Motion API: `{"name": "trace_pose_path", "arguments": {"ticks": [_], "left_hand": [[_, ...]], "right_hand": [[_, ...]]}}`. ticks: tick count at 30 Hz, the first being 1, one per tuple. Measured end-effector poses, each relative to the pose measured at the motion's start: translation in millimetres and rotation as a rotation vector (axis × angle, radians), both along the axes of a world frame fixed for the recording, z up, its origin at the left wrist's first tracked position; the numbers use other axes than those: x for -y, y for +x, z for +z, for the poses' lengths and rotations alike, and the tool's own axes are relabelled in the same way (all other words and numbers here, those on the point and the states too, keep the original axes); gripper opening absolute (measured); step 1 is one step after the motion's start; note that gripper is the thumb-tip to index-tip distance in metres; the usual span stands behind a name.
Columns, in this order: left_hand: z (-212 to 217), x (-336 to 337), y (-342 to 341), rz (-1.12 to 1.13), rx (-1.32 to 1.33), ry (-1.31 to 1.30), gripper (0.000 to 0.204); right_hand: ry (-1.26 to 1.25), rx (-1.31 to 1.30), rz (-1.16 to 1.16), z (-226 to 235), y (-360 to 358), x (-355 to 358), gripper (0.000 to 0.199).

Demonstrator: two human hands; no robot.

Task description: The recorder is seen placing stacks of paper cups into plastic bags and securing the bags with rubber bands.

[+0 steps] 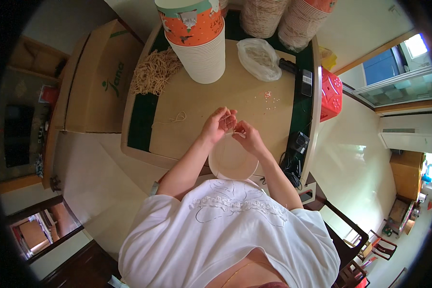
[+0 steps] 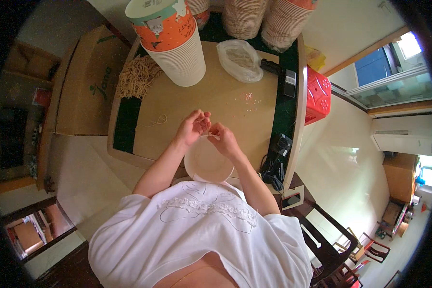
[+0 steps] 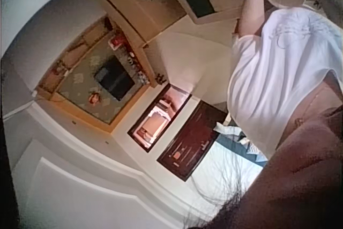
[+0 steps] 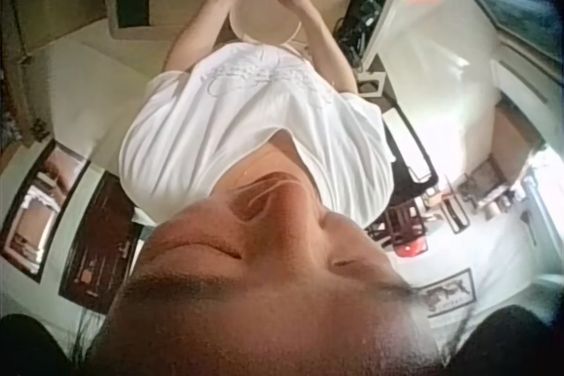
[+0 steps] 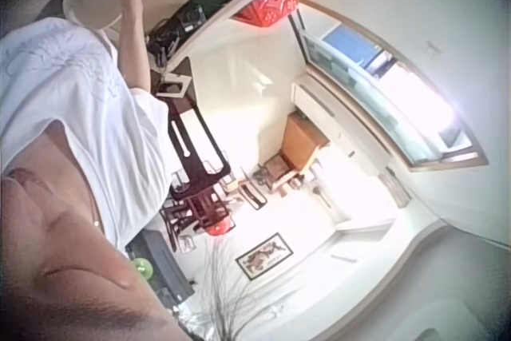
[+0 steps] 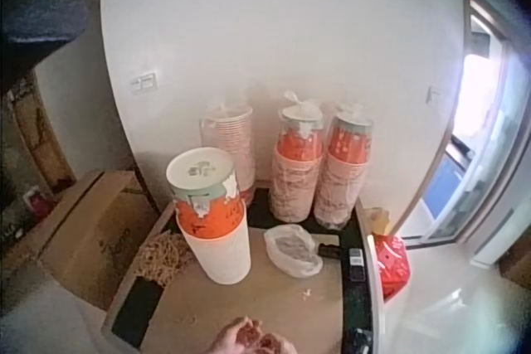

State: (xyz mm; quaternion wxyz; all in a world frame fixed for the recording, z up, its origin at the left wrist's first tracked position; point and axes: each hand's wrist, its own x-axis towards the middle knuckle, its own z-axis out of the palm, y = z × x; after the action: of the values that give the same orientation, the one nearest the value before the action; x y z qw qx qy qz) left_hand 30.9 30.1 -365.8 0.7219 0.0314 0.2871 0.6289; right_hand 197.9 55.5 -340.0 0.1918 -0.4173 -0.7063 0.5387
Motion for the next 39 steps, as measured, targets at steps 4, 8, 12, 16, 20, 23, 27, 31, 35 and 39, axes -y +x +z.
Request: {"name": "trace_pose_path", "arguments": {"ticks": [4, 8, 12, 16, 20, 23, 27, 31, 35, 39], "left_hand": [[25.4, 7.2, 9.3, -0.151, -0.053, 0.125, 0.019], [23.0, 14.6, 3.3, -0.126, -0.099, 0.127, 0.02], [22.5, 7.0, -4.9, -0.097, -0.15, 0.141, 0.022], [12.1, 6.3, -6.5, -0.049, -0.05, 0.093, 0.022], [11.4, 5.6, -6.3, -0.044, -0.063, 0.123, 0.023], [14.0, 4.3, -4.8, -0.075, -0.098, 0.13, 0.022], [15.9, 2.7, -7.8, -0.123, -0.145, 0.114, 0.022], [3.3, 2.9, -7.9, -0.068, -0.06, 0.071, 0.02], [-0.4, 2.8, -6.4, -0.003, -0.01, 0.064, 0.019], [-0.6, 2.4, -4.2, 0.026, 0.013, 0.076, 0.019]], "right_hand": [[0.006, -0.059, 0.017, -20.6, 6.5, -2.3, 0.024], [0.106, 0.112, 0.125, -20.0, 6.9, -4.8, 0.022], [0.169, 0.033, 0.037, -3.5, -0.2, 2.9, 0.018], [0.194, -0.055, -0.028, -2.5, -2.6, 8.0, 0.015], [0.096, -0.067, -0.104, -0.5, -6.0, 6.7, 0.014], [0.129, -0.077, -0.13, -0.2, -10.0, 7.1, 0.011], [0.195, -0.127, -0.149, 0.1, -12.9, 7.7, 0.01], [0.175, -0.069, -0.125, -5.2, -10.4, 7.8, 0.01], [0.192, -0.061, -0.096, -6.0, -8.4, 8.1, 0.01], [0.222, -0.043, -0.081, -5.2, -7.7, 7.7, 0.01]]}}
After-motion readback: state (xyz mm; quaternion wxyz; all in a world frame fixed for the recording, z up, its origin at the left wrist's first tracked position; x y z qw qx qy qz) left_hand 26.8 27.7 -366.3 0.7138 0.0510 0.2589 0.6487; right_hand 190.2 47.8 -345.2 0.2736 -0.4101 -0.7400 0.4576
